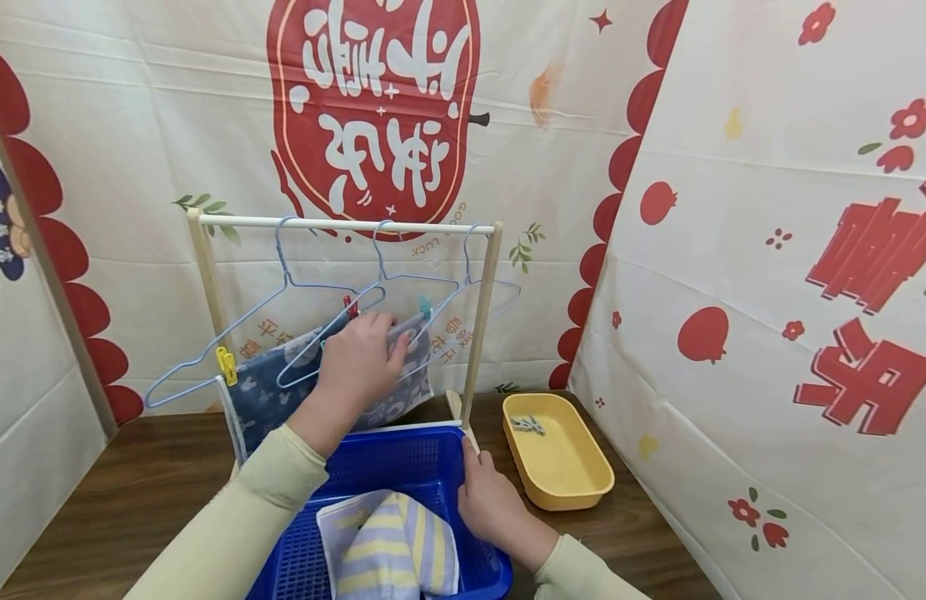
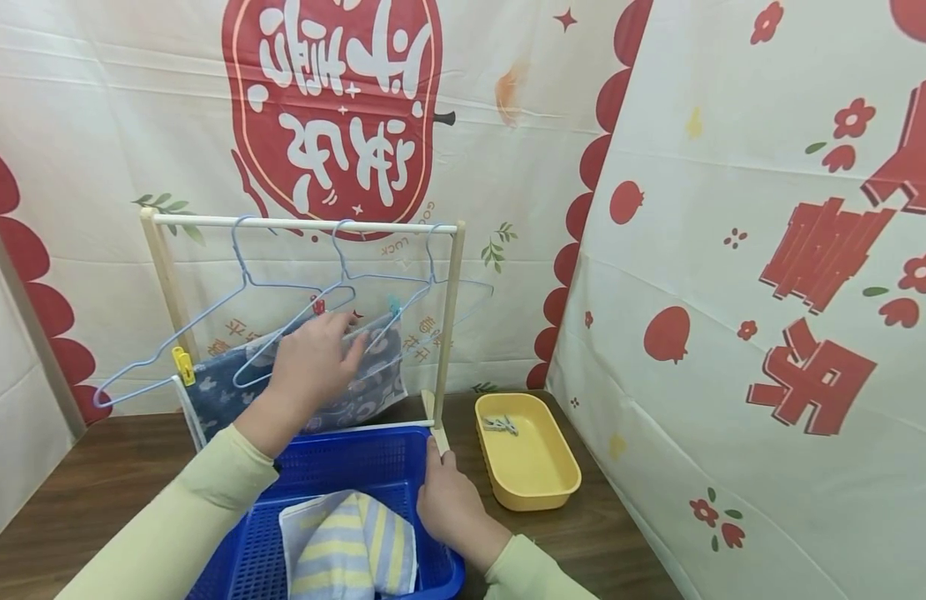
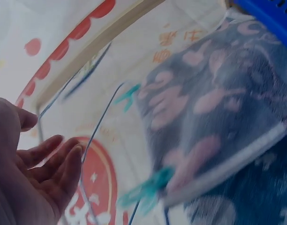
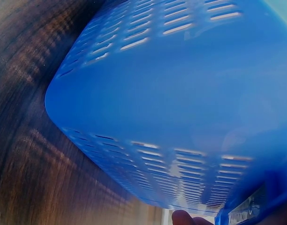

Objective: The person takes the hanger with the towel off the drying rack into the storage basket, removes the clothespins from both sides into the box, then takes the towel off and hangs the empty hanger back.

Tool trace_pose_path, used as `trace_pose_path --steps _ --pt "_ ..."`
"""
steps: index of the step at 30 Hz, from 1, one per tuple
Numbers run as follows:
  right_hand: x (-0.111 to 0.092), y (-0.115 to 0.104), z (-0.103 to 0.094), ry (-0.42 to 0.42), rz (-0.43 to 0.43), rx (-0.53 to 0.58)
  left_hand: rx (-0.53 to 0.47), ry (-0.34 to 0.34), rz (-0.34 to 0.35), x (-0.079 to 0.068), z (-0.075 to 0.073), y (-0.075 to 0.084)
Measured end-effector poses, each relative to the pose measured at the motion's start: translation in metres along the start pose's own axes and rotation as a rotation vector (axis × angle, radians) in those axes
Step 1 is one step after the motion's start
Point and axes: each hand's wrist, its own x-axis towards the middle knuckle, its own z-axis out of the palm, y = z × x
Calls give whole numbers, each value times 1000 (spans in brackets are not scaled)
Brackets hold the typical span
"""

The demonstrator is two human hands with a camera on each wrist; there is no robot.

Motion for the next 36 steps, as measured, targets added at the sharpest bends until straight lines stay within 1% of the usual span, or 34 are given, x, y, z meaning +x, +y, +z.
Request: trace_pose_path --steps 3,6,8,11,15,17,20,23,26,32,36 --pt "-2 -1 0 3 -7 -3 -76 71 55 0 -20 -9" --pt "-3 -1 -1 2 -5 -4 -152 102 83 -1 -41 -21" --pt "-3 -1 -2 4 -4 -8 -171 95 78 -3 -51 -31" --pt "-3 -2 -3 1 1 -3 -169 37 31 -8 -59 -47" --pt "-4 -3 -4 -2 6 5 -168 -80 -51 -16 -60 -65" --pt "-4 -3 -4 -3 8 5 -174 -127 -84 -20 -60 -72" --pt "-4 -4 -2 -1 9 9 -187 -175 -124 -26 -59 -79" --pt "-4 -3 -1 1 8 11 -194 -208 -160 -30 -57 -83" --pt "-4 -3 -1 0 8 9 -179 -222 -182 -34 -55 -86" --pt "-3 -2 0 -2 13 9 -126 -207 -188 -39 -48 -93" --pt "-3 -1 1 -14 27 20 -140 -196 -184 -41 -44 -95"
